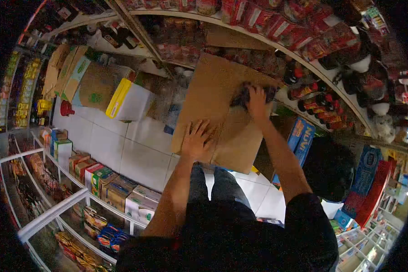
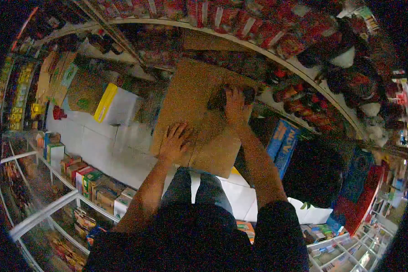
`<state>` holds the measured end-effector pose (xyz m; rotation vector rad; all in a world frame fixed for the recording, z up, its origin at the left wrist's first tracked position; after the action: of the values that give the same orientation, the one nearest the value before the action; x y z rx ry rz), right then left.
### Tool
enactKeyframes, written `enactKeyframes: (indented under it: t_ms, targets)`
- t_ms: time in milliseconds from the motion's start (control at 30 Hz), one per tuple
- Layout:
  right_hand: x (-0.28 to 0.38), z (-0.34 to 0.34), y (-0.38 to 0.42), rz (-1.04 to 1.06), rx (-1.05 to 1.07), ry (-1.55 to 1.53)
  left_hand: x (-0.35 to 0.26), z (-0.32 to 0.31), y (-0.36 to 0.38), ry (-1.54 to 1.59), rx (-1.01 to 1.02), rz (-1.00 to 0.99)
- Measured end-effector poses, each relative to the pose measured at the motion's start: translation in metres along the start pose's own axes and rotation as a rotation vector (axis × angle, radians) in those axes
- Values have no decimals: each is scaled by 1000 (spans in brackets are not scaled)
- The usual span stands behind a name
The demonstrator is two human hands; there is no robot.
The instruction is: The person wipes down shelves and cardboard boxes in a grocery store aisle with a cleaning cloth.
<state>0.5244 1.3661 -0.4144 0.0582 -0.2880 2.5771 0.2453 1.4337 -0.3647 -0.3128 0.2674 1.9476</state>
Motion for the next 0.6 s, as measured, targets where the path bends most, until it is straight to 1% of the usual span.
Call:
enactKeyframes:
  t_ms: [67,133,200,233,300,333,400,467,500,533,567,600]
  targets:
    - [-12,-11,-33,65,-48,101,2,-3,0,16,2,29]
    - [0,5,-63,-6,-14,21,0,-6,8,31,35,58]
    - [-3,-5,-94,-73,107,69,4,-6,3,-93,73,69]
    - [2,0,-91,-76,124,59,7,-7,4,-93,93,74]
    - [12,12,-82,-128,-13,-39,6,-10,2,47,-69,27]
    - [17,12,-69,-126,-4,-34,6,-11,1,55,-65,30]
    - [26,18,-31,-38,-124,-144,8,-9,2,-50,13,13]
    - [41,16,25,-30,58,-80,3,-5,1,-27,6,22]
    - [57,35,46,16,212,-55,2,-3,0,-13,0,31]
    - [67,30,85,50,147,-156,3,-3,0,-11,-8,31]
    - [85,61,112,64,319,-221,3,-3,1,-22,-4,34]
    - [99,69,144,48,417,-183,2,-3,1,-33,0,36]
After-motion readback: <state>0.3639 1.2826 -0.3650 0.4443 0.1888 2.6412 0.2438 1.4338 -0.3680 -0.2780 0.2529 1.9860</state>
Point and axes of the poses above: each hand's wrist, its own y-axis away from the middle knuckle, its own z-axis out of the back of the hand, x = y × z, the point moved 1 cm from there along -y, towards the middle knuckle, and after that the axes turned 4 degrees about y, right-handed, at the moved point
